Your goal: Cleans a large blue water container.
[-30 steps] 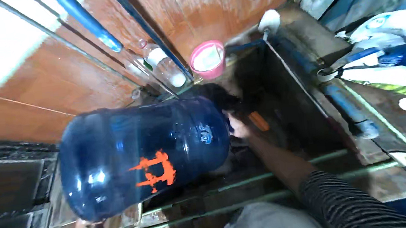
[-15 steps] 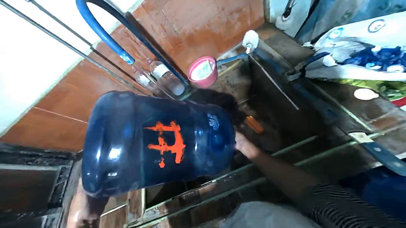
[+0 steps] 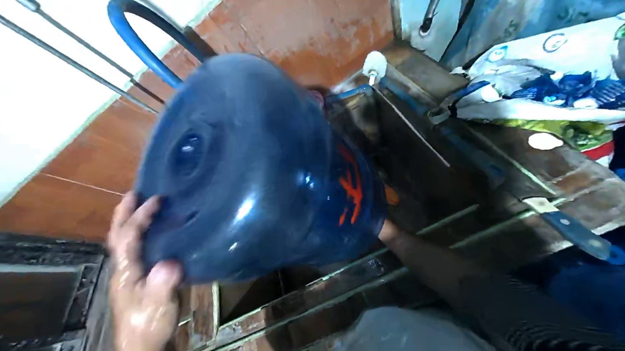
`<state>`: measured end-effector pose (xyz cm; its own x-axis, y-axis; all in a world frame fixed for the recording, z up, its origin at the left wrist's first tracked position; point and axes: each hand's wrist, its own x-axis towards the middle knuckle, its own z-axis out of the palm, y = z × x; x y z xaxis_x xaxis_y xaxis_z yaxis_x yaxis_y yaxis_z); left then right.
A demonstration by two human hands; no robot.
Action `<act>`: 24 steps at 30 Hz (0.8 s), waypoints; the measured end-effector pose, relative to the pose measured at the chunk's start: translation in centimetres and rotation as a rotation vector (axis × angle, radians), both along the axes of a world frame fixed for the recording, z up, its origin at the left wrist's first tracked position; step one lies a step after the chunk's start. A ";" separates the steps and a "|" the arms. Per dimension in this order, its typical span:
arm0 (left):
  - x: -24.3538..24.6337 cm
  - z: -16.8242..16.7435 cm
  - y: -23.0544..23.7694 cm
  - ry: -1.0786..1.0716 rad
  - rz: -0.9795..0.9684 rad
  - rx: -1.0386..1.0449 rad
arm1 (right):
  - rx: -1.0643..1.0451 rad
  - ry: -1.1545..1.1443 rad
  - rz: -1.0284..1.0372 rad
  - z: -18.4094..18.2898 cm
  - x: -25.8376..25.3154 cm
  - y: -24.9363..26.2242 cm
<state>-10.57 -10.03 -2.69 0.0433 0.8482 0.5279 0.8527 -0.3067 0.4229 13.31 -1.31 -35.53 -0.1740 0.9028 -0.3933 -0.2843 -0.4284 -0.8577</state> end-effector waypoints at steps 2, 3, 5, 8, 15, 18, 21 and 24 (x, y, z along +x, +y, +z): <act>0.9 0.2 1.6 0.022 0.005 -0.035 | -0.017 -0.046 0.057 2.9 1.1 -0.7; 1.4 0.9 1.6 0.035 -0.006 -0.013 | -0.024 0.033 -0.025 3.7 1.2 -0.5; 3.2 2.3 0.9 0.059 -0.043 0.068 | -0.015 0.206 -0.192 2.2 0.8 0.6; 5.1 1.7 2.4 0.057 -0.101 0.053 | 0.066 0.315 -0.191 -1.6 0.3 0.3; 6.9 3.5 3.1 0.070 -0.102 0.120 | 0.167 0.063 -0.013 4.5 3.1 -1.2; 7.1 2.1 5.0 0.104 -0.134 0.024 | 0.017 -0.237 0.284 7.6 4.5 -1.8; 7.7 4.5 3.3 0.085 -0.078 0.136 | -0.054 -0.199 0.291 10.5 4.8 -0.1; 8.3 4.0 2.8 0.106 -0.087 0.118 | -0.080 -0.247 0.403 10.1 4.3 -1.2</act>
